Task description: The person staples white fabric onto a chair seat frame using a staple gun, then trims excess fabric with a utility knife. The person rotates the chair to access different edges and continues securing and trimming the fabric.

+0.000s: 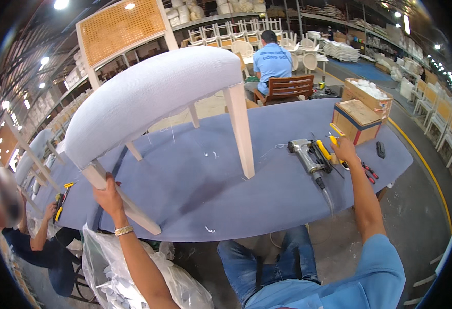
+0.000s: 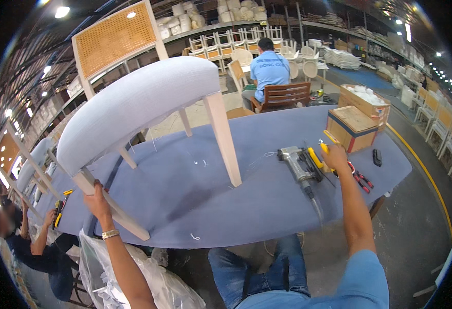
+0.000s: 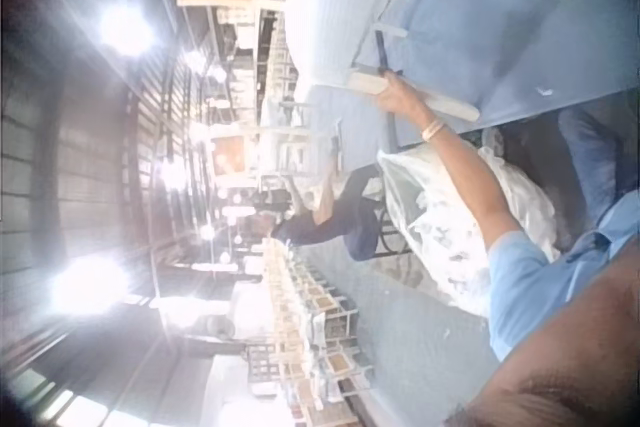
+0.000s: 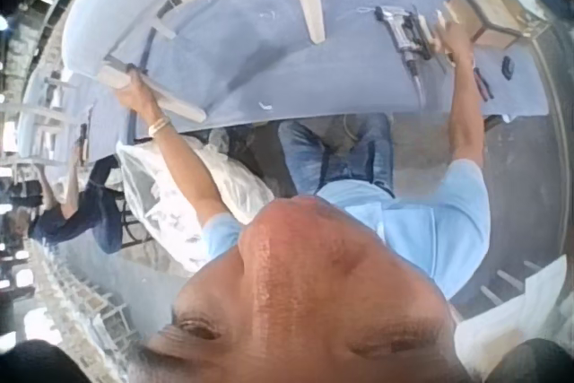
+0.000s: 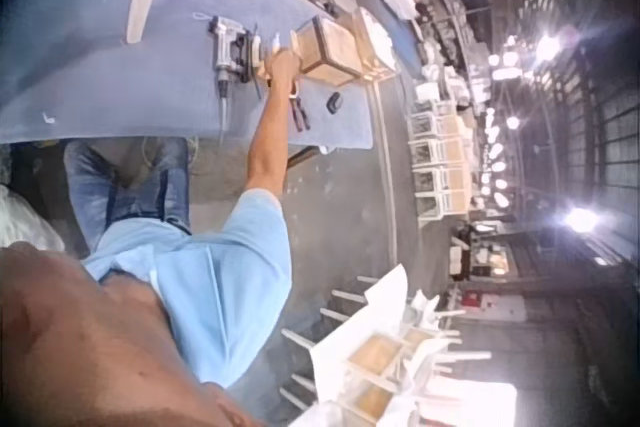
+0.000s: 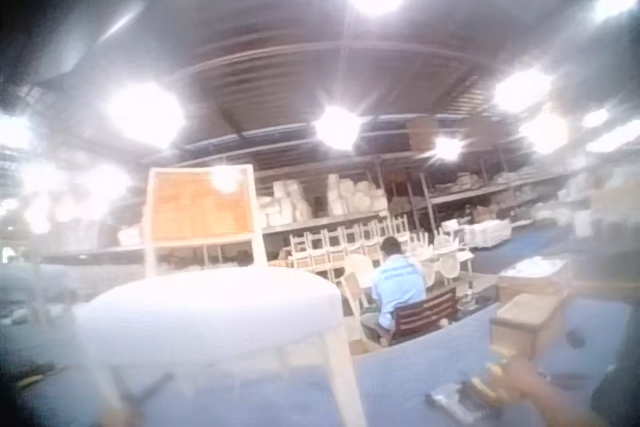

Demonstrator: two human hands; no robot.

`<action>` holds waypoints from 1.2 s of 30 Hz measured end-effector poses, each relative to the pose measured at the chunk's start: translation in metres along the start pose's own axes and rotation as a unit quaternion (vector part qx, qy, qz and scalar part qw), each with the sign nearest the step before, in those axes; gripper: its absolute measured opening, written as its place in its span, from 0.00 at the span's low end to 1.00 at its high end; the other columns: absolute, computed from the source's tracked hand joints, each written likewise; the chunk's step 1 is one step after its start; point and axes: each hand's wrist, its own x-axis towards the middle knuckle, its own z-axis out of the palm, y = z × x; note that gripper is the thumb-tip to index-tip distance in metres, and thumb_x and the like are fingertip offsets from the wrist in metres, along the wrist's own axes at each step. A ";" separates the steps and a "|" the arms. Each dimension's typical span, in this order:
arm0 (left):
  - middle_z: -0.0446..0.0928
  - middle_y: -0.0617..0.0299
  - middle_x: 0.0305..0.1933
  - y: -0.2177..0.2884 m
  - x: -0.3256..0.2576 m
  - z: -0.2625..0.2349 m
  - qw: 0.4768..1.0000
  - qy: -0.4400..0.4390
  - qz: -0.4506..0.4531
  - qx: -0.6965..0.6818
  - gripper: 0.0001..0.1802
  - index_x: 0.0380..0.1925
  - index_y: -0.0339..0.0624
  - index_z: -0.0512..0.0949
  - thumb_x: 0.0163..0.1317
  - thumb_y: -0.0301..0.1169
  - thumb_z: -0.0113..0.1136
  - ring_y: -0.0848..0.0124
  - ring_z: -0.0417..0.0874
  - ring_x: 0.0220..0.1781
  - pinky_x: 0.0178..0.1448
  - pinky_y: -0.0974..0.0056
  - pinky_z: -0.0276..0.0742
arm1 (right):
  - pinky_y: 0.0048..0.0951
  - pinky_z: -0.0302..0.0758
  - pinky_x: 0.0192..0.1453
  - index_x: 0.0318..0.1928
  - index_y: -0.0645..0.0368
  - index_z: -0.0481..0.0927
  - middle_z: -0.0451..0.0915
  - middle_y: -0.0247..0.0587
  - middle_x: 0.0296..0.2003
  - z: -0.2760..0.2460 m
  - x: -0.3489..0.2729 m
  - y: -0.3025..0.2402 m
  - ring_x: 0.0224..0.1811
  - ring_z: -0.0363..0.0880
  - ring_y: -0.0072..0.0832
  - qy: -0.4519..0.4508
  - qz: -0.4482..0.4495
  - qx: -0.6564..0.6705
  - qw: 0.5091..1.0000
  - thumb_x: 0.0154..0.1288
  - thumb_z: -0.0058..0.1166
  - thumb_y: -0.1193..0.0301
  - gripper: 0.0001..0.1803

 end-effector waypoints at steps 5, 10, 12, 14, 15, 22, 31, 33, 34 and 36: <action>0.79 0.55 0.30 0.004 -0.001 0.007 0.999 0.034 0.016 -0.003 0.16 0.40 0.27 0.77 0.64 0.33 0.65 0.69 0.80 0.24 0.31 0.64 0.77 | 0.40 0.67 0.73 0.61 0.63 0.80 0.78 0.53 0.62 -0.025 0.030 -0.114 0.67 0.74 0.43 0.026 -0.152 0.216 0.964 0.71 0.57 0.50 0.31; 0.78 0.56 0.28 -0.003 0.004 0.006 1.000 0.009 0.007 0.008 0.15 0.37 0.27 0.77 0.65 0.33 0.63 0.69 0.79 0.23 0.31 0.64 0.76 | 0.28 0.72 0.65 0.61 0.69 0.77 0.81 0.44 0.54 -0.023 0.034 -0.322 0.58 0.78 0.29 -0.113 -0.244 0.565 0.780 0.78 0.42 0.42 0.38; 0.78 0.56 0.27 0.002 0.004 0.007 0.999 0.017 0.020 0.020 0.15 0.35 0.28 0.77 0.65 0.33 0.63 0.69 0.79 0.23 0.30 0.64 0.75 | 0.28 0.78 0.54 0.54 0.69 0.80 0.83 0.46 0.43 -0.010 0.045 -0.367 0.48 0.83 0.29 -0.127 -0.204 0.658 0.714 0.75 0.37 0.34 0.45; 0.78 0.57 0.27 0.010 0.001 0.003 0.999 0.036 0.014 0.010 0.15 0.35 0.29 0.77 0.65 0.34 0.63 0.70 0.79 0.23 0.30 0.64 0.75 | 0.28 0.82 0.43 0.50 0.70 0.81 0.83 0.46 0.34 0.001 0.043 -0.396 0.37 0.85 0.28 -0.114 -0.158 0.697 0.690 0.72 0.33 0.30 0.49; 0.78 0.57 0.26 0.009 0.001 0.005 0.999 0.045 0.007 0.003 0.15 0.34 0.29 0.77 0.65 0.34 0.63 0.70 0.79 0.23 0.30 0.64 0.74 | 0.29 0.82 0.39 0.50 0.69 0.81 0.83 0.46 0.32 0.004 0.053 -0.399 0.34 0.85 0.29 -0.125 -0.153 0.705 0.682 0.71 0.33 0.29 0.49; 0.78 0.57 0.25 -0.049 0.054 0.080 0.998 0.005 0.040 0.039 0.17 0.34 0.29 0.78 0.64 0.37 0.65 0.69 0.80 0.23 0.30 0.63 0.76 | 0.31 0.81 0.25 0.39 0.69 0.82 0.80 0.44 0.21 0.055 0.127 -0.419 0.22 0.83 0.31 -0.078 -0.122 0.683 0.716 0.67 0.27 0.24 0.54; 0.79 0.59 0.26 -0.097 0.093 0.057 0.999 -0.023 -0.022 0.018 0.16 0.34 0.31 0.80 0.65 0.38 0.65 0.69 0.80 0.27 0.35 0.62 0.76 | 0.32 0.79 0.34 0.29 0.63 0.83 0.79 0.40 0.19 0.071 0.109 -0.442 0.26 0.84 0.30 -0.062 -0.081 0.650 0.753 0.75 0.23 0.31 0.49; 0.79 0.59 0.27 -0.081 0.088 0.062 0.998 -0.050 -0.023 -0.008 0.14 0.34 0.31 0.80 0.64 0.35 0.65 0.69 0.80 0.28 0.36 0.61 0.77 | 0.32 0.83 0.41 0.55 0.61 0.77 0.83 0.42 0.37 0.061 0.089 -0.406 0.33 0.83 0.29 -0.079 -0.107 0.635 0.761 0.78 0.24 0.35 0.42; 0.80 0.59 0.27 -0.074 0.086 0.058 0.997 -0.069 -0.027 -0.036 0.13 0.33 0.31 0.80 0.64 0.33 0.64 0.69 0.81 0.28 0.36 0.61 0.77 | 0.32 0.82 0.41 0.57 0.61 0.77 0.83 0.43 0.38 0.040 0.054 -0.416 0.35 0.83 0.28 -0.043 -0.031 0.704 0.708 0.79 0.23 0.37 0.41; 0.80 0.58 0.26 -0.070 0.086 0.057 0.990 -0.100 -0.060 -0.072 0.12 0.33 0.31 0.79 0.63 0.32 0.65 0.69 0.81 0.29 0.37 0.61 0.78 | 0.35 0.83 0.43 0.62 0.62 0.73 0.84 0.44 0.41 0.044 0.028 -0.377 0.37 0.84 0.31 -0.003 0.017 0.677 0.736 0.81 0.22 0.41 0.38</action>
